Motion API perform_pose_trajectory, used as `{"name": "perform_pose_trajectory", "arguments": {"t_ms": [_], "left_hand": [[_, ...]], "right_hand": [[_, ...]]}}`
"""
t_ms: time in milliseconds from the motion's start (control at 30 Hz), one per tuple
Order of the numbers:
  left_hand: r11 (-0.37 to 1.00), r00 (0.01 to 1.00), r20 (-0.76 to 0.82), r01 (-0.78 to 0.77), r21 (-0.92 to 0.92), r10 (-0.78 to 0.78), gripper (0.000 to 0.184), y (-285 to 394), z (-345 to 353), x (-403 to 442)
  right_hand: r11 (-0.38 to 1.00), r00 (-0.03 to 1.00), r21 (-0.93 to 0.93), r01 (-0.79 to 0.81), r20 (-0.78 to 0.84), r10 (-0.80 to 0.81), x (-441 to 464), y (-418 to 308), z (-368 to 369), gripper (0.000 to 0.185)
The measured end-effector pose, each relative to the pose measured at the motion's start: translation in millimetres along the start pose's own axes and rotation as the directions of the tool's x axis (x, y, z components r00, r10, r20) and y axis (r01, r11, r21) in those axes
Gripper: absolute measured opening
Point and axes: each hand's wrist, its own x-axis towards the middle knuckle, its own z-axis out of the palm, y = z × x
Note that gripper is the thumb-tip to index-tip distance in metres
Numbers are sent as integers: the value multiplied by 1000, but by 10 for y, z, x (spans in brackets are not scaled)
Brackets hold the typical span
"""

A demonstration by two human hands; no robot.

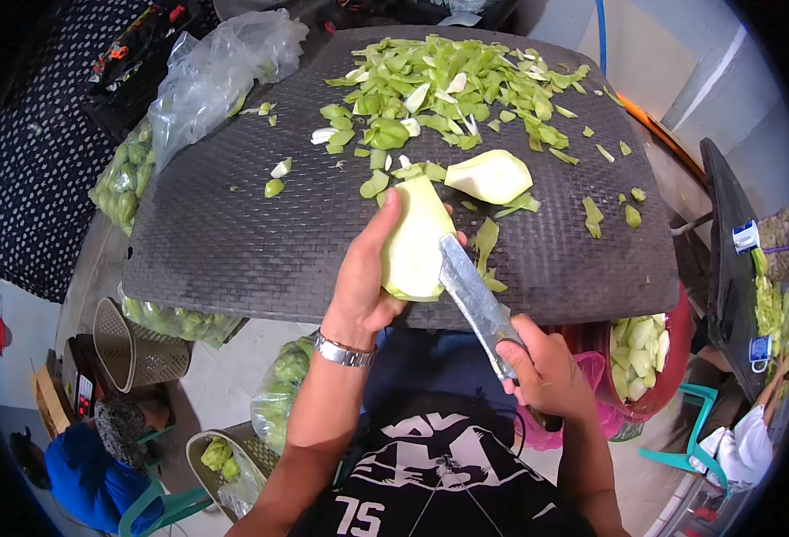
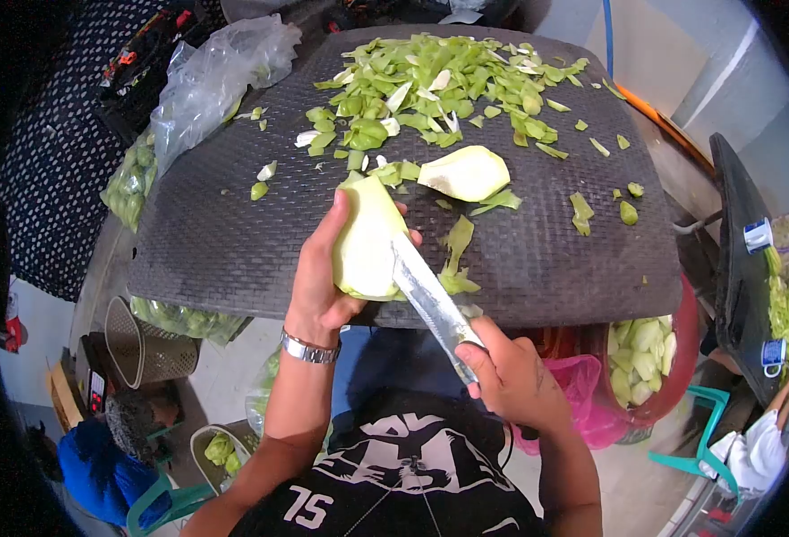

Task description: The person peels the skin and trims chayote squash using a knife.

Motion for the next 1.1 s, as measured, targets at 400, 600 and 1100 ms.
{"name": "perform_pose_trajectory", "arguments": {"t_ms": [400, 600, 1100], "left_hand": [[997, 999, 20, 28, 77, -30, 73, -53, -44, -40], [999, 999, 16, -40, 8, 40, 73, -194, -104, -25], [991, 979, -158, -134, -31, 127, 69, -376, 53, -10]], "right_hand": [[981, 997, -188, 48, 62, -37, 145, 42, -177, 17], [999, 997, -26, 27, 66, -25, 132, 44, 41, 22], [998, 998, 30, 54, -38, -53, 142, 121, 285, 21]]}}
